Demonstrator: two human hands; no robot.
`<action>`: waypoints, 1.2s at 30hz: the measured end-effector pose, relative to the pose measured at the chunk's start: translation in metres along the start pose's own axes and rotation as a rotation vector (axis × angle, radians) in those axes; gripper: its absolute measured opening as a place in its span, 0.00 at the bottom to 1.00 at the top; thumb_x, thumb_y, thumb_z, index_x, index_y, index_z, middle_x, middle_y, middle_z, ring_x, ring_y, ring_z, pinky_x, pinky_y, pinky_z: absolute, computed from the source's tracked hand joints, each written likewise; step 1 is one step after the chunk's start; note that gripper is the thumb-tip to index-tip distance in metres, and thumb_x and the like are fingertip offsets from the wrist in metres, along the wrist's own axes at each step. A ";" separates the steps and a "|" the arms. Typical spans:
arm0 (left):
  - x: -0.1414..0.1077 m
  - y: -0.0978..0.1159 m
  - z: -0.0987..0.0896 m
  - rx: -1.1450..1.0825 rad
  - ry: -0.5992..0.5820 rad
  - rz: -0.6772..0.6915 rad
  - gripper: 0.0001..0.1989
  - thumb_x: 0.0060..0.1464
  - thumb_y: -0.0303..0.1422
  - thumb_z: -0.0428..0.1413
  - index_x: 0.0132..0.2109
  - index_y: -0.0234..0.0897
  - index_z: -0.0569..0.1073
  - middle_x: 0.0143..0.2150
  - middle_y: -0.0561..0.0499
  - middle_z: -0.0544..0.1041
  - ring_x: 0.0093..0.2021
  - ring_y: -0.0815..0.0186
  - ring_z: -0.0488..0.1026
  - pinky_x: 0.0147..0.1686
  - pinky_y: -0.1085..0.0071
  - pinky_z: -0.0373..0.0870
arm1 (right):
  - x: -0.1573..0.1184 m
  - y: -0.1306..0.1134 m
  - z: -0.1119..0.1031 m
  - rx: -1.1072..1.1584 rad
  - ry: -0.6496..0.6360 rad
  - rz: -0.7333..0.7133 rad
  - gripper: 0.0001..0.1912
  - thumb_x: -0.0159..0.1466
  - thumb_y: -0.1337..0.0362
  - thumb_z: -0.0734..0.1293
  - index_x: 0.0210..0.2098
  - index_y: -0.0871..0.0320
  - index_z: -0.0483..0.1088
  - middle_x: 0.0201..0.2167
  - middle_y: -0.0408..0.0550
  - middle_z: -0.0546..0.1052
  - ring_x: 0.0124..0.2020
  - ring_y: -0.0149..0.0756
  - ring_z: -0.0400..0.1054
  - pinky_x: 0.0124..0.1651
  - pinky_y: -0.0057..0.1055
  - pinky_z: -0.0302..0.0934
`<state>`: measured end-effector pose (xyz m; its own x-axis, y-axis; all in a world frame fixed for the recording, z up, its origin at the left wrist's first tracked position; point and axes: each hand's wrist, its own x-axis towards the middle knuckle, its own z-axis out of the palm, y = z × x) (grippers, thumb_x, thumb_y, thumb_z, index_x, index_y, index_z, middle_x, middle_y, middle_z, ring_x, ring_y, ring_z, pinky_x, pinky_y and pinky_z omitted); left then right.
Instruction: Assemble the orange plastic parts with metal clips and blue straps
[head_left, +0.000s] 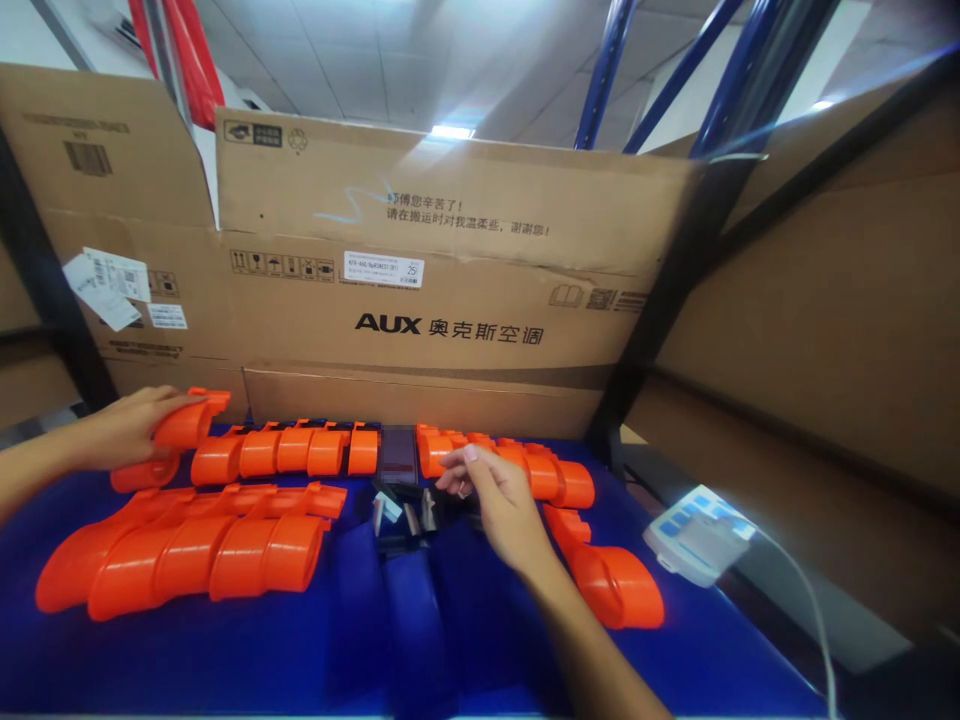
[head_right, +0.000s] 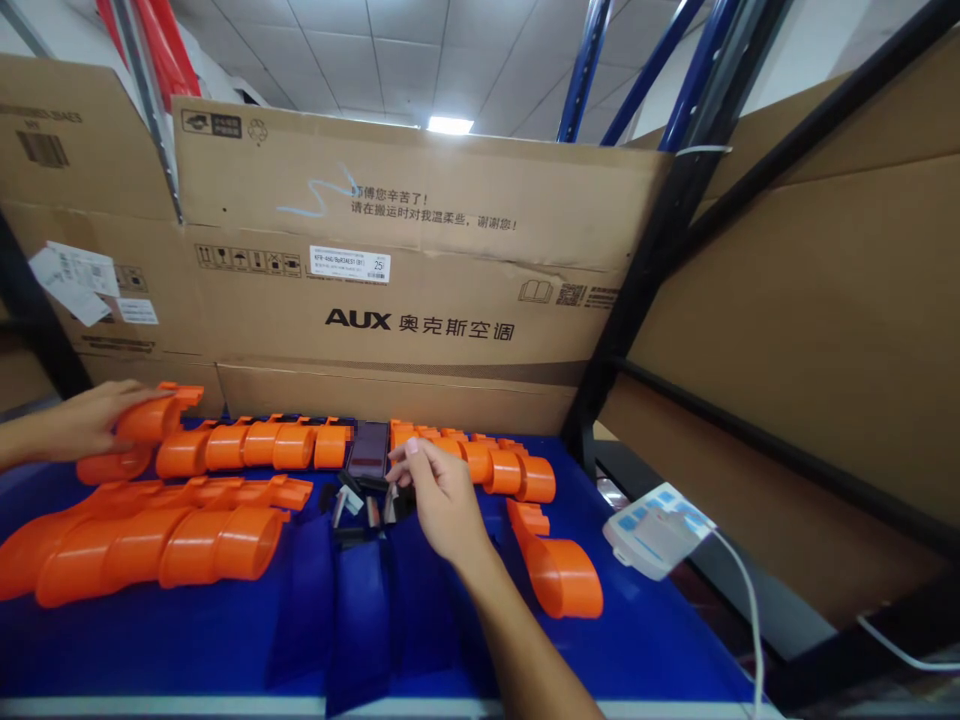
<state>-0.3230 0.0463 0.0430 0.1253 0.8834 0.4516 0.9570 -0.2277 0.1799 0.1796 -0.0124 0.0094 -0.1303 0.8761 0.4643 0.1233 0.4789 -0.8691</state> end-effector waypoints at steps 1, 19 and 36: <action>0.005 -0.004 -0.005 0.036 -0.052 0.081 0.36 0.50 0.58 0.52 0.53 0.32 0.74 0.49 0.44 0.74 0.51 0.52 0.71 0.56 0.55 0.66 | 0.000 0.000 0.000 -0.012 -0.003 -0.002 0.25 0.71 0.43 0.60 0.37 0.58 0.76 0.29 0.49 0.81 0.30 0.37 0.72 0.35 0.32 0.64; -0.073 0.265 0.041 -0.280 -0.071 0.929 0.46 0.46 0.28 0.65 0.72 0.46 0.59 0.59 0.37 0.70 0.58 0.42 0.65 0.57 0.41 0.66 | 0.008 0.004 0.002 0.091 -0.066 0.176 0.23 0.66 0.45 0.67 0.24 0.56 0.66 0.14 0.37 0.65 0.16 0.25 0.52 0.21 0.25 0.47; -0.052 0.316 0.085 -1.843 -0.363 -0.297 0.18 0.57 0.42 0.62 0.48 0.34 0.79 0.49 0.40 0.82 0.49 0.54 0.79 0.45 0.68 0.73 | 0.010 0.016 0.012 0.020 0.059 0.137 0.22 0.67 0.45 0.65 0.28 0.56 0.66 0.19 0.40 0.72 0.18 0.28 0.61 0.22 0.25 0.56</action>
<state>-0.0051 -0.0368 0.0024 0.3080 0.9461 0.0996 -0.4449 0.0507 0.8941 0.1687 0.0036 -0.0017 -0.0552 0.9352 0.3498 0.1164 0.3539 -0.9280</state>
